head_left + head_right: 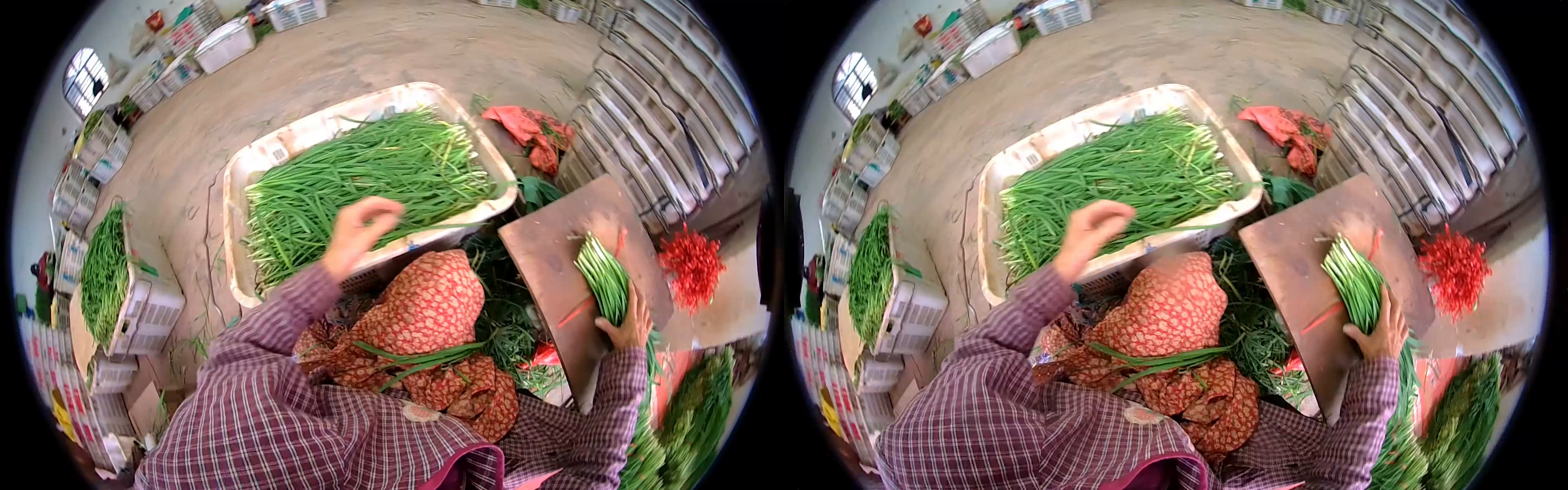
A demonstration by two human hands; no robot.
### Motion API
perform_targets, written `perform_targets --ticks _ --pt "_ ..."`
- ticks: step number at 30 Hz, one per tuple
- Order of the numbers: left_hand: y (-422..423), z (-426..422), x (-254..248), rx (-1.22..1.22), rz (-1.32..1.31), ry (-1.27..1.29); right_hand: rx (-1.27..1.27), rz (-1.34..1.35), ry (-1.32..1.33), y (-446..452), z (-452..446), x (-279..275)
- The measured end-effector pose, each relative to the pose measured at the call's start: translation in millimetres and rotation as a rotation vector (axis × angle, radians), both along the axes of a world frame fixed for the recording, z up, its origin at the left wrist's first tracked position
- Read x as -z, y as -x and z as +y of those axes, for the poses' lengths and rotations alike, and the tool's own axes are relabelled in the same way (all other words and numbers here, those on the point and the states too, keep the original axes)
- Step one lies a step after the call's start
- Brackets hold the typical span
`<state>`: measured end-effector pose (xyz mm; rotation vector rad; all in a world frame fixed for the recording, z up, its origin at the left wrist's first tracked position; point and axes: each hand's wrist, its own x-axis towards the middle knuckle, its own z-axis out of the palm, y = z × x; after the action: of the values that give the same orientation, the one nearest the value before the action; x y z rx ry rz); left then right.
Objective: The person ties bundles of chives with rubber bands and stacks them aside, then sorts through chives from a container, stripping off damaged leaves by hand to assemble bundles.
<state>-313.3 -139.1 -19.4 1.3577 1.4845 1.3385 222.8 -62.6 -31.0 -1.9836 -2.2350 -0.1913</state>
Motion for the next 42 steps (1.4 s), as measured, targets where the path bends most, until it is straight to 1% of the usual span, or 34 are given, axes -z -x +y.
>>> perform_targets --ticks 2,4,6,7,8,9,10,11,12,13,14,16,17,18,20,23,28,30,32,33,37,38,40,42 --pt "75.7 -37.9 13.7 -0.273 0.223 -0.062 -0.005 -0.034 0.019 -3.6 -2.1 -7.7" --pt "151.8 -73.8 28.0 -0.527 0.492 -0.194 -0.055 -0.053 0.008 -8.8 -0.1 -14.6" --pt "242.6 -107.9 60.3 -0.761 0.771 -0.062 -0.203 -0.023 -0.086 21.9 -0.4 -38.7" --pt "275.9 -116.9 74.9 -0.777 0.769 -0.058 -0.219 -0.025 -0.089 48.1 1.3 -52.6" --pt "303.5 -126.3 90.9 -0.867 0.828 0.11 -0.386 0.117 -0.096 83.4 5.4 -69.1" --pt "313.6 -131.9 93.8 -0.948 0.882 0.286 -0.551 0.259 -0.095 120.6 9.5 -80.6" --pt "319.3 -131.2 101.7 -0.955 0.876 0.296 -0.605 0.159 -0.144 156.1 13.9 -82.7" --pt "311.4 -122.8 101.9 -0.883 0.555 0.294 -0.621 0.243 -0.05 196.4 16.0 -86.0" --pt "306.7 -117.4 105.1 -0.803 0.236 0.282 -0.777 0.289 -0.062 240.0 22.9 -83.0" --pt "308.4 -112.3 119.2 -0.845 0.433 0.327 -0.874 0.344 -0.039 285.9 29.9 -73.8" --pt "303.8 -109.2 116.5 -0.855 0.422 0.331 -0.949 0.355 -0.04 328.4 34.9 -62.1" --pt "290.5 -110.9 104.1 -0.86 0.547 0.44 -0.952 0.291 0.058 419.5 36.6 -49.2" --pt "295.1 -112.9 117.8 -0.895 0.637 0.355 -0.985 0.238 0.114 461.7 37.6 -43.8" --pt "296.1 -114.2 120.8 -0.904 0.632 0.363 -0.996 0.181 0.168 502.3 37.3 -37.8" --pt "290.6 -115.3 114.7 -0.902 0.555 0.279 -0.957 0.047 0.297 578.2 33.3 -23.4" --pt "279.5 -110.8 101.2 -0.926 0.56 0.32 -1.004 -0.003 0.349 657.6 30.4 13.0" --pt "274.2 -109.1 91.8 -0.903 0.565 0.381 -1.058 -0.067 0.355 729.8 39.0 57.6" --pt "273.6 -109.6 86.4 -0.892 0.499 0.413 -1.041 -0.191 0.408 752.3 47.7 65.6" --pt "272.1 -109.4 86.6 -0.885 0.503 0.304 -1.049 -0.187 0.42 763.6 60.7 71.2" --pt "270.6 -108.7 82.7 -0.888 0.448 0.329 -1.045 -0.194 0.423 769.2 69.6 74.6" --pt "269.6 -107.3 75.1 -0.87 0.39 0.342 -1.054 -0.186 0.488 783.0 98.5 88.8" --pt "271.1 -107.9 80.7 -0.873 0.389 0.344 -1.067 -0.185 0.528 786.8 103.8 92.7" --pt "272.8 -108.5 90.1 -0.902 0.524 0.225 -1.07 -0.187 0.565 793.0 109.9 96.8" --pt "270.9 -110.0 88.9 -0.902 0.477 0.273 -1.077 -0.205 0.614 796.6 112.5 100.0"
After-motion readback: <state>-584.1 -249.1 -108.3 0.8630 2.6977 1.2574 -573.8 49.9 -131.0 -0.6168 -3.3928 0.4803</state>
